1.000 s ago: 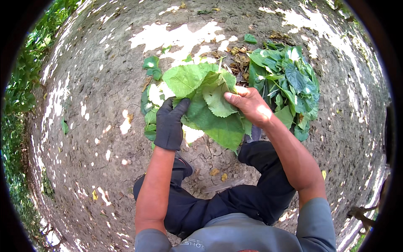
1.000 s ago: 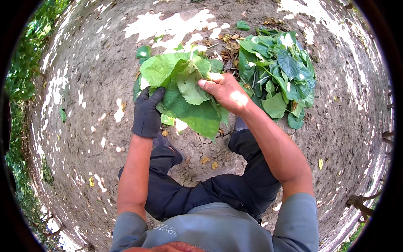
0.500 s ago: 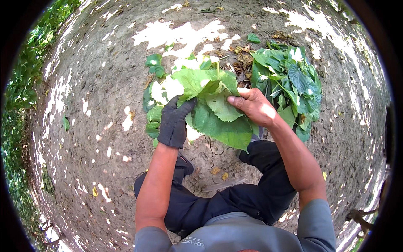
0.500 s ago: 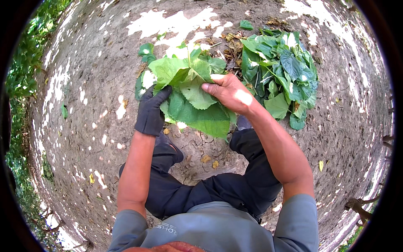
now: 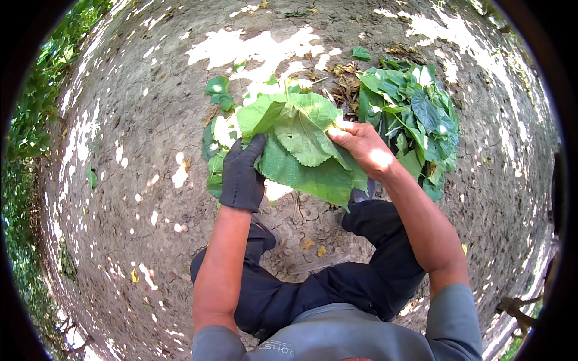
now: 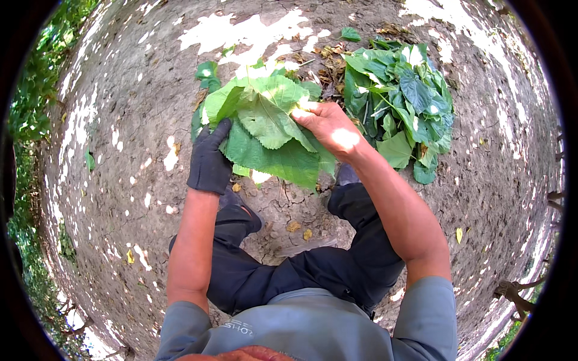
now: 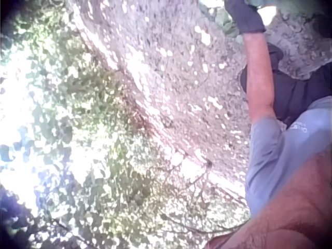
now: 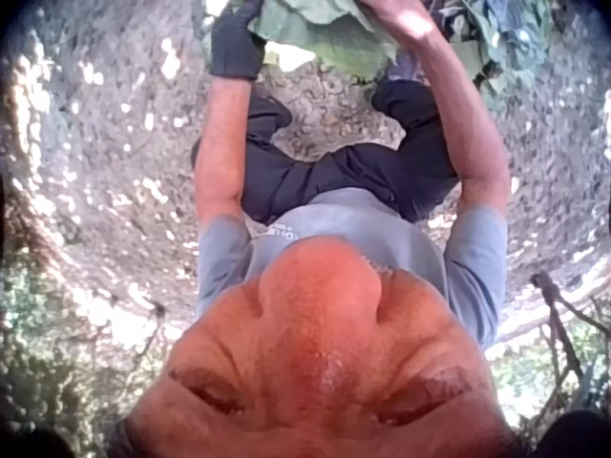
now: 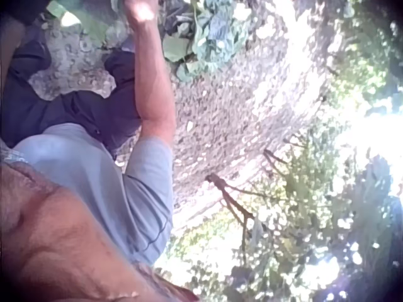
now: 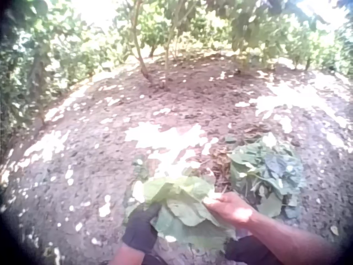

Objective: The person sits on the ground and sorts through a pile of green leaves. They pick up leaves one by one, inspect them, and place them back onto the pile or the ground.

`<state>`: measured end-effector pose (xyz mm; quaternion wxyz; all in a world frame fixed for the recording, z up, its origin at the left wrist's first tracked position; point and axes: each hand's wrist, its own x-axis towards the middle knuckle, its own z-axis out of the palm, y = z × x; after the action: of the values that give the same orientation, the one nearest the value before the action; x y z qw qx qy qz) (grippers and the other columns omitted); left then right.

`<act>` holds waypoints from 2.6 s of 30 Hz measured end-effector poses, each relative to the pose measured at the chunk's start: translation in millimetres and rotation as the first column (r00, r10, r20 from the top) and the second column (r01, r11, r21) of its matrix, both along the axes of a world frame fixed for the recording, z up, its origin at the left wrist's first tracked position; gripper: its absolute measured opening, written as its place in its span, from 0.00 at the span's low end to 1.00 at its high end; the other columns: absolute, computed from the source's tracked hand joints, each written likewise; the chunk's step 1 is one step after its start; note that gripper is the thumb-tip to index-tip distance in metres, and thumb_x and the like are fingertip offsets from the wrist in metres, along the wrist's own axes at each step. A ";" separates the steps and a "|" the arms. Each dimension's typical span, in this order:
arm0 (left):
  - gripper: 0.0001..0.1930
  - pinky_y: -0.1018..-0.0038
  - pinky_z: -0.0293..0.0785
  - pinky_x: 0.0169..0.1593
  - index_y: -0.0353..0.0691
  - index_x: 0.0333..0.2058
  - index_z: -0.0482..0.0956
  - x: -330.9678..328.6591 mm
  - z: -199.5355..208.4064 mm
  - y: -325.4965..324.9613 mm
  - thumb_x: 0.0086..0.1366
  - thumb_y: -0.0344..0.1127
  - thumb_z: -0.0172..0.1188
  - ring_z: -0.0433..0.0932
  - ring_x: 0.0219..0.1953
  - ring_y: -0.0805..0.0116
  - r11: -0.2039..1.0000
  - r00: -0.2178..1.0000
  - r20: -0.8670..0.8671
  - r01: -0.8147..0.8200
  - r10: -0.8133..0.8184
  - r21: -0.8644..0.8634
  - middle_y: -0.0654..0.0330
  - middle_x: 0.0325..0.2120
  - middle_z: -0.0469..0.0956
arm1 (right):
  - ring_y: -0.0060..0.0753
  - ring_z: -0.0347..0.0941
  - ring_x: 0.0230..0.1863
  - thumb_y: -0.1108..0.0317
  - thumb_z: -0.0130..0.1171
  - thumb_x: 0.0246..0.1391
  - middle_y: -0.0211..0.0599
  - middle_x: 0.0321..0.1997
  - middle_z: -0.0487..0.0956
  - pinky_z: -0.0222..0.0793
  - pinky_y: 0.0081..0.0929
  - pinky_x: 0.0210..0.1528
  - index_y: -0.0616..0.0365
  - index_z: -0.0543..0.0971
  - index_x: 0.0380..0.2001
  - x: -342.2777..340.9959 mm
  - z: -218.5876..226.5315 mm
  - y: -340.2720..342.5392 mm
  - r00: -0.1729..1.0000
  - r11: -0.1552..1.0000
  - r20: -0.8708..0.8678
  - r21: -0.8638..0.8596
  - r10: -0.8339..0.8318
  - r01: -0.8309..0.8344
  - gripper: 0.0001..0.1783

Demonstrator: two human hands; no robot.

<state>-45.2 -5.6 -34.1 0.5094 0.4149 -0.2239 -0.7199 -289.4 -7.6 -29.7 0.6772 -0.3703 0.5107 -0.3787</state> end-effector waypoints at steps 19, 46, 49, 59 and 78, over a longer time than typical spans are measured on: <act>0.20 0.66 0.80 0.49 0.31 0.54 0.71 -15.5 -6.4 9.4 0.65 0.31 0.58 0.81 0.46 0.64 0.968 0.963 0.100 0.244 -0.250 0.064 0.54 0.47 0.78 | 0.14 0.72 0.39 0.64 0.56 0.64 0.26 0.43 0.80 0.71 0.20 0.43 0.61 0.79 0.50 -0.4 5.3 -2.7 0.993 0.991 0.035 -0.068 -0.116 0.119 0.16; 0.18 0.64 0.85 0.37 0.30 0.52 0.73 -13.7 -1.0 7.8 0.65 0.30 0.53 0.82 0.39 0.61 0.976 0.966 0.142 0.206 -0.214 0.069 0.52 0.42 0.80 | 0.26 0.73 0.41 0.66 0.58 0.59 0.29 0.42 0.80 0.70 0.26 0.41 0.60 0.79 0.46 -94.5 -38.9 -32.1 0.866 0.851 -0.039 -0.214 -0.499 0.480 0.14; 0.18 0.65 0.84 0.39 0.30 0.53 0.73 -19.4 7.4 10.9 0.66 0.30 0.53 0.82 0.40 0.62 0.974 0.959 0.171 0.215 -0.224 0.070 0.53 0.42 0.80 | 0.29 0.74 0.39 0.68 0.55 0.61 0.34 0.43 0.79 0.73 0.31 0.40 0.59 0.79 0.43 -127.2 -28.4 -32.7 0.671 0.666 0.092 -0.085 -0.736 0.741 0.10; 0.19 0.64 0.83 0.42 0.30 0.54 0.71 -22.4 11.5 11.6 0.66 0.30 0.52 0.81 0.42 0.62 0.955 0.950 0.105 0.296 -0.295 0.010 0.53 0.44 0.79 | 0.38 0.78 0.33 0.64 0.62 0.57 0.42 0.40 0.77 0.80 0.30 0.31 0.64 0.75 0.49 -125.1 -31.6 -14.2 0.937 0.938 -0.052 0.029 -0.345 0.347 0.19; 0.18 0.66 0.82 0.43 0.29 0.54 0.70 -17.5 12.1 9.9 0.69 0.32 0.52 0.81 0.41 0.63 0.981 0.976 0.096 0.195 -0.194 0.001 0.52 0.44 0.78 | 0.14 0.67 0.21 0.68 0.64 0.53 0.22 0.22 0.75 0.59 0.17 0.22 0.56 0.80 0.26 -18.4 -9.8 0.4 0.987 0.982 0.087 0.121 0.137 -0.147 0.05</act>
<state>-62.8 4.2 -22.1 0.4268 0.4230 -0.2905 -0.7447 -307.8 -7.2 -39.5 0.7440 -0.3469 0.4792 -0.3105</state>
